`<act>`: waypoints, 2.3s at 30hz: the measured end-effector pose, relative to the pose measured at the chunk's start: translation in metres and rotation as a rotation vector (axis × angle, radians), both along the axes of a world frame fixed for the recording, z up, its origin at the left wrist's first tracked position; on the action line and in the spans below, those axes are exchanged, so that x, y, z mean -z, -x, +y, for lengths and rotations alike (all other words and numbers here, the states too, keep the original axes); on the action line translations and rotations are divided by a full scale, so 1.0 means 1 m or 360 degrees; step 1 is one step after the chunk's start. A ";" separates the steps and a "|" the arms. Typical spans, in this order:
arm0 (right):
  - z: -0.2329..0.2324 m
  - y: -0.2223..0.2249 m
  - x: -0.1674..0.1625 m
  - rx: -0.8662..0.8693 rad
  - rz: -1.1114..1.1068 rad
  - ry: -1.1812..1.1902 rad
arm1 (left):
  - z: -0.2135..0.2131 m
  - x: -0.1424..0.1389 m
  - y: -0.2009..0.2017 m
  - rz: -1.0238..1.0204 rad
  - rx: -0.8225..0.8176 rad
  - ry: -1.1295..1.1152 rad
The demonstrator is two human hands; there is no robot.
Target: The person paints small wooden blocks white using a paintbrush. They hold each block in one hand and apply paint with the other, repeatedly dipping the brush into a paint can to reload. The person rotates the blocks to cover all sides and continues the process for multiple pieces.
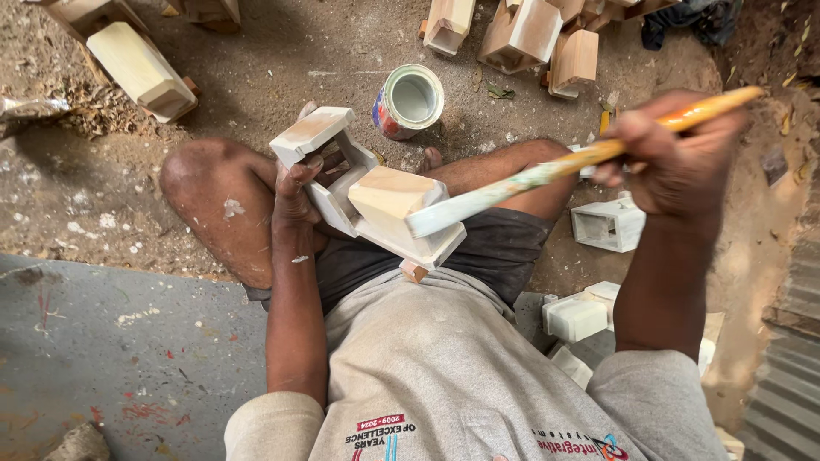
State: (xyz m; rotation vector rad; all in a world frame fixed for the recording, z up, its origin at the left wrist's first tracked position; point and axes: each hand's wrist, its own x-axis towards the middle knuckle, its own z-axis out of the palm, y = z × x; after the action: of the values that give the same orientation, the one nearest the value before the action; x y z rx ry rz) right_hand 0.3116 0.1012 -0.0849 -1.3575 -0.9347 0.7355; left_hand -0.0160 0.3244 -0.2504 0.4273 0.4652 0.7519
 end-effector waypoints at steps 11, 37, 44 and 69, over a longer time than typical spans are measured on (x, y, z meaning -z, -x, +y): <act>0.001 0.005 -0.012 0.0226 0.0070 -0.0032 | 0.002 0.004 -0.001 0.0023 -0.0017 0.0058; 0.020 0.041 -0.069 -0.0119 -0.0871 0.0223 | -0.001 0.016 0.009 0.0054 -0.0035 -0.0169; 0.015 0.046 -0.077 -0.0447 -0.0920 0.0083 | 0.001 0.017 0.009 0.0088 -0.0043 -0.0151; 0.000 -0.010 -0.040 -0.0459 -0.0645 0.0078 | -0.004 0.006 0.002 -0.0091 0.0110 -0.0118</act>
State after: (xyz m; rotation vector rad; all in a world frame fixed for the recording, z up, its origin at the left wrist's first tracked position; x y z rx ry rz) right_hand 0.3215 0.1015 -0.0453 -1.4606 -1.4643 0.7141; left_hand -0.0184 0.3205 -0.2565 0.4877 0.3678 0.7144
